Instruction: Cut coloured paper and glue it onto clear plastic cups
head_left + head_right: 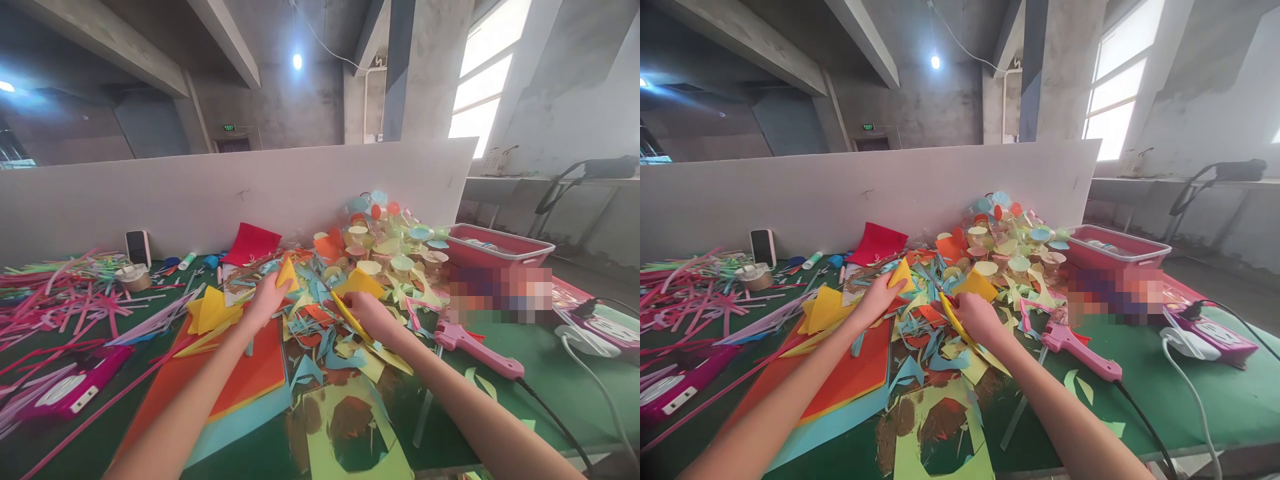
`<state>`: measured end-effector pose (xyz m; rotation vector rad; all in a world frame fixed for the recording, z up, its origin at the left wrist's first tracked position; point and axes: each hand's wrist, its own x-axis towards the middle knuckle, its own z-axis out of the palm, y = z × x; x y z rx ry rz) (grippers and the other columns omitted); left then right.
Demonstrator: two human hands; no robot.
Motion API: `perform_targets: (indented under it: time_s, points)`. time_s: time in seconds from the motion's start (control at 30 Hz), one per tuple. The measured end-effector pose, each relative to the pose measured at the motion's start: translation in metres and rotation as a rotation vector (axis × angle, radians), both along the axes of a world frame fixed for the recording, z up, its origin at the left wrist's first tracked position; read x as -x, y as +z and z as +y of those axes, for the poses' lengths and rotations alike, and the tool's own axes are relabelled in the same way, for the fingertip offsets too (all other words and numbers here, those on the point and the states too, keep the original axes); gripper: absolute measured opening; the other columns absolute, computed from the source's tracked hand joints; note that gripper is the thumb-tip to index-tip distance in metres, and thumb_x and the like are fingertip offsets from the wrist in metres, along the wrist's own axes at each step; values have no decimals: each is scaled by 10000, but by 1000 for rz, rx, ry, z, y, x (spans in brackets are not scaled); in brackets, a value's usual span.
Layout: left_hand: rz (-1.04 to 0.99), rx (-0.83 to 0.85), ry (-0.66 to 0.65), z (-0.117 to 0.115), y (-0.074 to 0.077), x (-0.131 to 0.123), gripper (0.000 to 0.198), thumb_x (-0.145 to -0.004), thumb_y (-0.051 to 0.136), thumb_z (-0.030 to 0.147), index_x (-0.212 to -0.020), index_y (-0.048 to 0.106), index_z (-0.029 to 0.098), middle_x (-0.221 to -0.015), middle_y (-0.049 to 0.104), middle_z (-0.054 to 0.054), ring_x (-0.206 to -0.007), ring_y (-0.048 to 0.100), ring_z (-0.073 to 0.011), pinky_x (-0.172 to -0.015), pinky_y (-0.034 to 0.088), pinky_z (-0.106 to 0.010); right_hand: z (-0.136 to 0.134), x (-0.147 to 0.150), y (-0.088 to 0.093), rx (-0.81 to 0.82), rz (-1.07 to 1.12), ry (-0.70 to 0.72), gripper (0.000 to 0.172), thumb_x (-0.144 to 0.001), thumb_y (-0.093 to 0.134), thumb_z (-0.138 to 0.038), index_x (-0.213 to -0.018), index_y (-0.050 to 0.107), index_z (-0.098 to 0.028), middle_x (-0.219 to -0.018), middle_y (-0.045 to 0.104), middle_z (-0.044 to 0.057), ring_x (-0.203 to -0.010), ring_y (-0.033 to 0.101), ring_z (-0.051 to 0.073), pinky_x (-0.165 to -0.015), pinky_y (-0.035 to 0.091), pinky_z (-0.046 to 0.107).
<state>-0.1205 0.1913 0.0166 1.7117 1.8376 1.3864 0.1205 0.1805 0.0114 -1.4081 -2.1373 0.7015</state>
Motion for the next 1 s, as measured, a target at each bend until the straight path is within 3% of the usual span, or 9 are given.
perform_targets:
  time_s: [0.13, 0.3, 0.43, 0.53, 0.6, 0.73, 0.87, 0.93, 1.0]
  points:
    - [153, -103, 133, -4, 13, 18, 484, -808, 598, 342, -1261, 496, 204, -1232, 630, -158, -1136, 591, -332, -912, 436, -388, 1, -1, -2, -3, -6, 5, 616, -748, 544, -789, -579, 356, -227, -559, 432, -16, -493, 295, 119, -487, 265, 283]
    - [379, 16, 454, -23, 23, 61, 531, -846, 534, 476, -1278, 441, 182, -970, 700, -135, -846, 679, -337, -669, 462, -354, 3, -2, -3, -18, -27, -6, 613, -760, 518, -798, -584, 379, -227, -562, 450, -6, -487, 306, 124, -474, 266, 284]
    - [604, 193, 520, -40, 14, 99, 485, -937, 263, 492, -1075, 607, 179, -821, 703, -128, -836, 685, -323, -681, 472, -351, 6, -1, -8, -26, -75, -2, 608, -773, 490, -804, -604, 409, -225, -579, 474, 3, -504, 352, 136, -492, 280, 284]
    - [680, 267, 514, -44, 2, 117, 446, -892, 344, 456, -838, 673, 160, -831, 698, -176, -899, 677, -353, -752, 484, -375, 7, 0, -11, -27, -108, 8, 598, -781, 482, -798, -621, 438, -223, -594, 502, 12, -514, 386, 145, -499, 285, 284]
    - [705, 288, 503, -44, -5, 124, 384, -853, 412, 426, -802, 677, 153, -894, 698, -195, -945, 669, -360, -800, 484, -384, 6, 1, -12, -18, -128, 11, 592, -781, 488, -792, -630, 456, -221, -600, 522, 18, -515, 409, 149, -499, 290, 283]
    - [726, 318, 534, -43, -13, 132, 375, -858, 420, 356, -1024, 647, 108, -1047, 691, -226, -1018, 662, -359, -817, 481, -386, 4, 1, -11, -1, -139, 33, 592, -784, 478, -795, -636, 433, -223, -601, 520, 12, -504, 398, 142, -498, 291, 281]
    - [716, 317, 598, -47, -13, 133, 538, -877, 416, 321, -1348, 420, 60, -1094, 690, -253, -985, 683, -371, -737, 483, -390, 3, 0, -12, -18, -144, 46, 592, -787, 485, -786, -620, 396, -226, -586, 497, 3, -499, 350, 132, -492, 277, 280]
    - [711, 316, 621, -49, -13, 132, 603, -885, 415, 340, -1404, 322, 48, -1047, 704, -254, -916, 700, -376, -676, 479, -386, 3, 0, -13, -25, -147, 49, 587, -789, 496, -778, -617, 402, -225, -580, 497, 3, -497, 346, 131, -488, 266, 278]
    - [723, 318, 631, -50, -12, 131, 588, -900, 385, 371, -1387, 335, 46, -977, 717, -241, -843, 704, -376, -634, 474, -386, 3, 0, -14, -29, -150, 53, 585, -792, 499, -772, -615, 410, -222, -574, 493, -1, -491, 339, 126, -483, 256, 274]
